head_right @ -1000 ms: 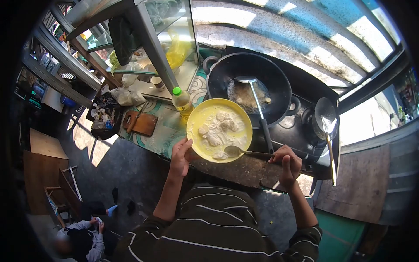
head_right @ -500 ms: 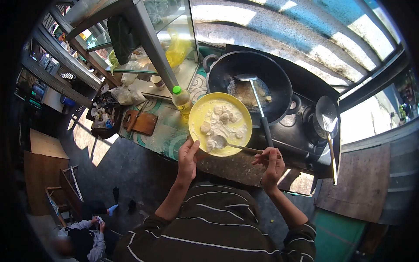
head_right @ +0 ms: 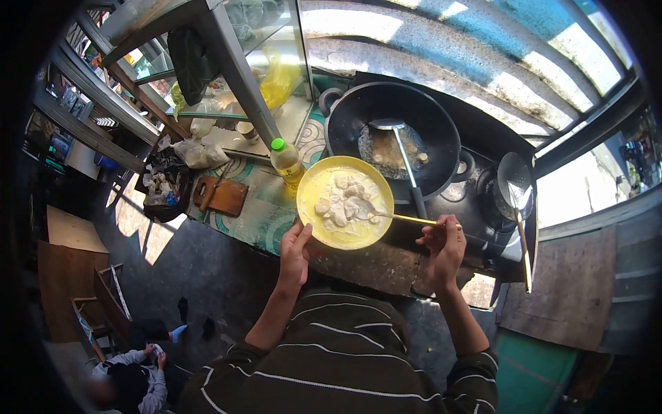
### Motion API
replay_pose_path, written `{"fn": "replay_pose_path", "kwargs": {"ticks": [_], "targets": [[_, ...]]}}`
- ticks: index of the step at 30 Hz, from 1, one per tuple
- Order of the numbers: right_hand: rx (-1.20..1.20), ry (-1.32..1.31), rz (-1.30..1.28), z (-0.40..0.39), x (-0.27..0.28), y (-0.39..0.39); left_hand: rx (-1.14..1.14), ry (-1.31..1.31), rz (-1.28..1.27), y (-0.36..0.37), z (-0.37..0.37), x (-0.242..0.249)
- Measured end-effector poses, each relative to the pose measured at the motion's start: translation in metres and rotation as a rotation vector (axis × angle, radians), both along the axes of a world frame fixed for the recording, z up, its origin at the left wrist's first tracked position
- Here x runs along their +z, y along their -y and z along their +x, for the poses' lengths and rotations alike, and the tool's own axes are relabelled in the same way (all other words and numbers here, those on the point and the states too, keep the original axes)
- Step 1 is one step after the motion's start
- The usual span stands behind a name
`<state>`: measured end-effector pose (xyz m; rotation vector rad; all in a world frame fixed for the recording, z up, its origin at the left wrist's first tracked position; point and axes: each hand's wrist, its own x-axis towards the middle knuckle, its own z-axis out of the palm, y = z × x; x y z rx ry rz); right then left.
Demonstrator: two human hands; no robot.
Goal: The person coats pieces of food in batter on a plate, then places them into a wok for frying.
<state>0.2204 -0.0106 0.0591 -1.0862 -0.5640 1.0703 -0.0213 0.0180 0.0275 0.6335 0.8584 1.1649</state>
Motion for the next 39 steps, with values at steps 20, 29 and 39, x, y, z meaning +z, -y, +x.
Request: {"fn": "replay_pose_path", "kwargs": {"ticks": [20, 29, 39], "targets": [[-0.168, 1.795, 0.299, 0.076, -0.028, -0.137, 0.116, -0.069, -0.021, 0.005, -0.034, -0.009], [-0.074, 1.85, 0.375, 0.076, -0.026, -0.152, 0.137, -0.085, -0.035, 0.008, -0.04, -0.006], [-0.088, 1.927, 0.395, 0.075, -0.023, -0.155, 0.14, -0.064, -0.042, 0.009, -0.038, -0.009]]}}
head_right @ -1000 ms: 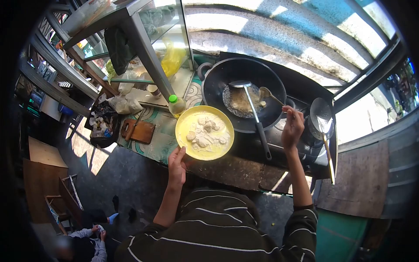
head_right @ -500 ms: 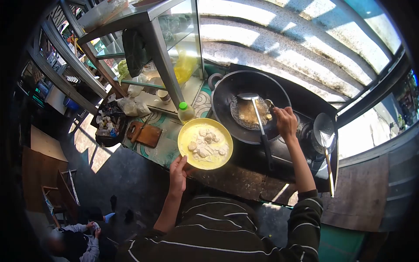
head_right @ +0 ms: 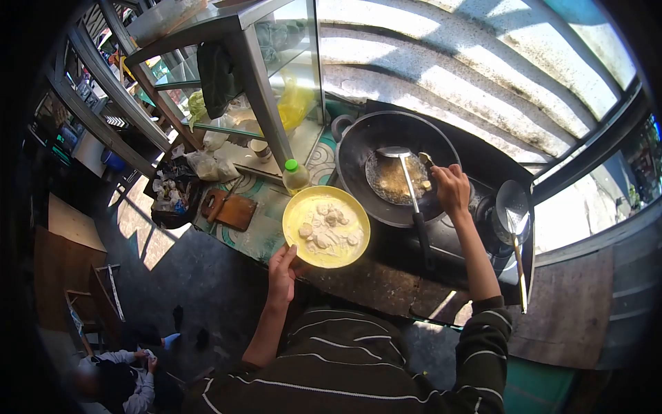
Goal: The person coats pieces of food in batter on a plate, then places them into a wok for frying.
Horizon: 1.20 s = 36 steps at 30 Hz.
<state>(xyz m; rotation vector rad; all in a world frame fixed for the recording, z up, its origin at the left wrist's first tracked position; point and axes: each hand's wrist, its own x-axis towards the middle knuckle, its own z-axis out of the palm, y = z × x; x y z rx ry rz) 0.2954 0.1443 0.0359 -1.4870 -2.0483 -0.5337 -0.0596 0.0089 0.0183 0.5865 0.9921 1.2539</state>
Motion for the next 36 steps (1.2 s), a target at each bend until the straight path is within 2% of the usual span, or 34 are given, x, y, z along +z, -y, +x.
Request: {"fn": "replay_pose_path", "kwargs": {"ticks": [11, 14, 16, 17, 19, 21, 24, 25, 27, 32, 35, 36], "targets": [[-0.018, -0.033, 0.029, 0.003, 0.002, -0.002, 0.013, 0.002, 0.001, 0.002, -0.001, 0.004], [-0.106, -0.161, 0.076, 0.005, 0.0, -0.007, 0.015, -0.008, -0.007, 0.002, -0.002, 0.002], [-0.284, -0.449, 0.077, 0.012, -0.008, -0.01, 0.015, -0.001, -0.003, 0.002, -0.002, 0.003], [-0.285, -0.452, 0.078, 0.017, -0.013, -0.013, 0.014, 0.009, -0.003, 0.001, -0.001, 0.004], [-0.307, -0.897, 0.162, 0.023, -0.016, -0.018, 0.007, 0.018, 0.004, 0.0, 0.001, 0.001], [-0.312, -0.998, 0.171, 0.037, -0.023, -0.017, 0.0, 0.027, 0.006, 0.0, 0.003, 0.001], [-0.288, -1.492, 0.072, 0.062, -0.032, -0.016, -0.049, 0.048, 0.006, -0.004, 0.006, -0.001], [-0.289, -1.492, 0.07, 0.058, -0.023, -0.008, -0.048, 0.047, 0.004, -0.004, 0.007, -0.002], [-0.116, -1.64, -0.004, 0.048, -0.007, 0.012, -0.08, 0.061, 0.023, -0.006, 0.009, -0.004], [0.049, -1.552, -0.091, -0.017, 0.029, 0.067, -0.119, 0.044, 0.011, -0.008, 0.017, 0.001], [0.252, -1.037, -0.21, -0.048, 0.045, 0.093, -0.14, 0.006, 0.02, -0.011, 0.02, 0.002], [0.306, -0.765, -0.192, -0.049, 0.051, 0.096, -0.146, -0.011, 0.025, -0.01, 0.02, 0.002]]}}
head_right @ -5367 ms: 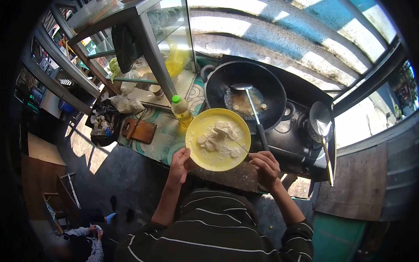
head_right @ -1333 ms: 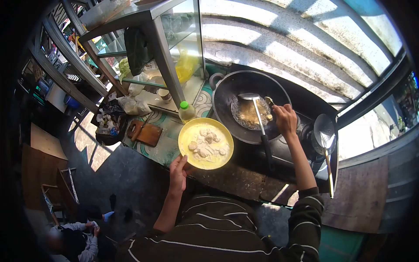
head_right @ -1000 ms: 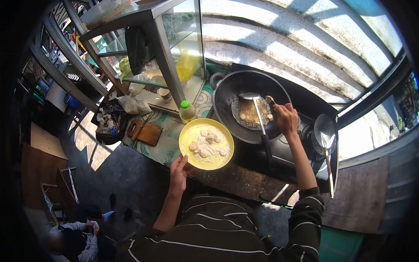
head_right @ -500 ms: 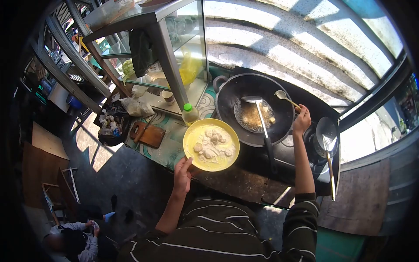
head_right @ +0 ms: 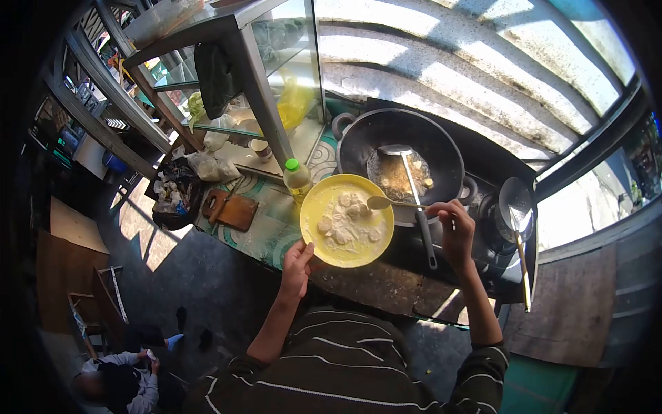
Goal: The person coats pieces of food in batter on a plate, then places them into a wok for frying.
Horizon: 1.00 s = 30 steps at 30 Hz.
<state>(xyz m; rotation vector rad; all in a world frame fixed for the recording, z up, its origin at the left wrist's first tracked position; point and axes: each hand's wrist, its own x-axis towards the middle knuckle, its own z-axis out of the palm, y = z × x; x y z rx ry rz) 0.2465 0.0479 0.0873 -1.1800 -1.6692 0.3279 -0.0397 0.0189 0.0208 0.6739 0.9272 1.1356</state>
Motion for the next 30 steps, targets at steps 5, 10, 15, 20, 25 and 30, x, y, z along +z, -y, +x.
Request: {"fn": "replay_pose_path", "kwargs": {"ticks": [5, 10, 15, 20, 25, 30], "targets": [[0.191, 0.437, 0.142, -0.008, 0.027, 0.011, -0.014, -0.101, 0.119, -0.002, -0.003, -0.017], [0.308, 0.606, 0.214, -0.018, 0.032, 0.03, -0.01, -0.023, 0.082, 0.002, -0.003, -0.005], [0.459, 0.693, 0.232, -0.03, 0.026, 0.048, 0.01, -0.024, 0.095, 0.003, -0.002, -0.01], [0.361, 0.535, 0.172, -0.018, 0.033, 0.026, -0.05, -0.029, 0.035, 0.005, -0.004, -0.001], [0.47, 0.49, -0.058, -0.014, 0.043, 0.017, -0.122, -0.035, 0.039, 0.005, -0.003, 0.002], [0.585, 0.302, -0.239, -0.01, 0.039, 0.012, -0.298, -0.011, -0.008, 0.003, -0.011, 0.001]]}}
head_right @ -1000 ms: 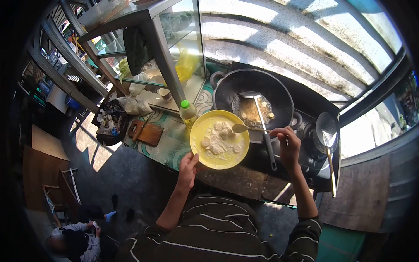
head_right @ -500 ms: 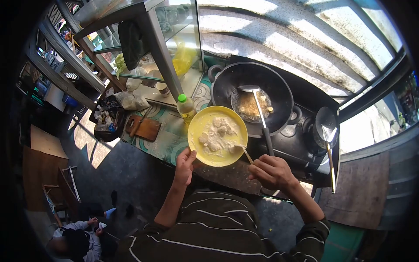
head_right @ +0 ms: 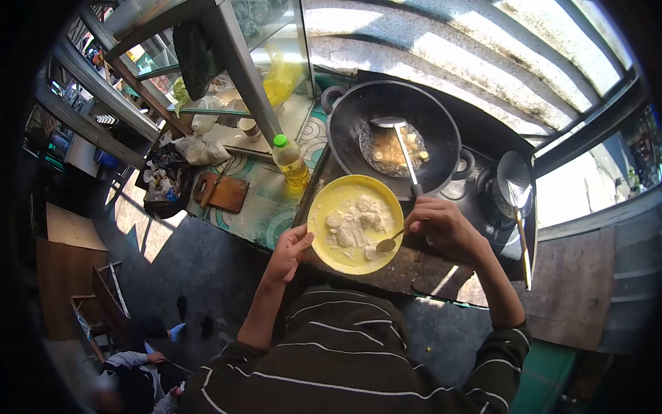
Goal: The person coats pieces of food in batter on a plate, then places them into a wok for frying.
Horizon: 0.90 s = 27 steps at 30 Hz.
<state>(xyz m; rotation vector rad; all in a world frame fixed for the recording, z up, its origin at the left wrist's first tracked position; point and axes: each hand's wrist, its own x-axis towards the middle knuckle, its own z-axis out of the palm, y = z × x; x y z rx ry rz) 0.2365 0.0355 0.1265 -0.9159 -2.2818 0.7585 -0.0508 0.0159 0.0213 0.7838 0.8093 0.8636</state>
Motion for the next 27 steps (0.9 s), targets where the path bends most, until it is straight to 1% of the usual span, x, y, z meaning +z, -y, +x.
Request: {"fn": "replay_pose_path", "kwargs": {"ticks": [1, 3, 4, 6, 7, 9, 11, 13, 14, 15, 17, 18, 19, 21, 23, 25, 26, 27], "targets": [[0.0, 0.0, -0.003, 0.002, -0.003, 0.001, -0.019, 0.004, -0.024, -0.001, -0.002, -0.003], [-0.156, -0.091, -0.205, 0.007, -0.012, 0.008, -0.011, 0.018, -0.044, -0.001, -0.005, -0.006], [-0.154, -0.09, -0.208, 0.008, -0.02, 0.01, -0.002, 0.032, -0.061, -0.001, -0.006, -0.008], [-0.236, -0.348, -0.348, 0.009, -0.04, 0.015, 0.002, 0.047, -0.076, -0.001, -0.007, -0.009], [-0.234, -0.348, -0.351, 0.006, -0.047, 0.019, 0.004, 0.063, -0.088, 0.0, -0.008, -0.01], [-0.474, -0.492, -0.493, -0.001, -0.058, 0.029, 0.037, 0.043, -0.081, 0.001, -0.004, -0.006], [-0.512, -0.537, -0.507, -0.008, -0.062, 0.039, 0.068, 0.023, -0.071, 0.001, -0.002, -0.004], [-0.656, -0.662, -0.357, -0.014, -0.062, 0.048, 0.1, 0.039, -0.073, -0.001, -0.001, -0.004], [-0.648, -0.658, -0.261, -0.015, -0.054, 0.051, 0.099, 0.04, -0.074, -0.001, -0.001, -0.003], [-0.65, -0.658, -0.26, -0.013, -0.051, 0.054, 0.114, 0.054, -0.077, -0.002, -0.002, -0.001], [-0.618, -0.543, 0.097, -0.008, -0.046, 0.058, 0.124, 0.068, -0.081, -0.003, -0.004, 0.001], [-0.577, -0.503, 0.162, -0.009, -0.039, 0.059, 0.131, 0.066, -0.071, -0.004, -0.005, 0.001], [-0.58, -0.503, 0.164, -0.01, -0.035, 0.06, 0.138, 0.065, -0.061, -0.005, -0.005, 0.001], [-0.459, -0.277, 0.261, -0.011, -0.03, 0.062, 0.141, 0.065, -0.054, -0.007, -0.003, 0.004], [-0.476, -0.252, 0.297, -0.011, -0.028, 0.064, 0.144, 0.066, -0.046, -0.008, -0.001, 0.007], [-0.447, -0.295, 0.387, -0.012, -0.025, 0.064, 0.153, 0.102, -0.069, -0.008, 0.0, 0.009], [-0.447, -0.295, 0.386, -0.013, -0.022, 0.064, 0.153, 0.102, -0.07, -0.008, 0.0, 0.009], [-0.413, -0.223, 0.402, -0.015, -0.019, 0.064, 0.151, 0.1, -0.066, -0.007, 0.0, 0.01]]}}
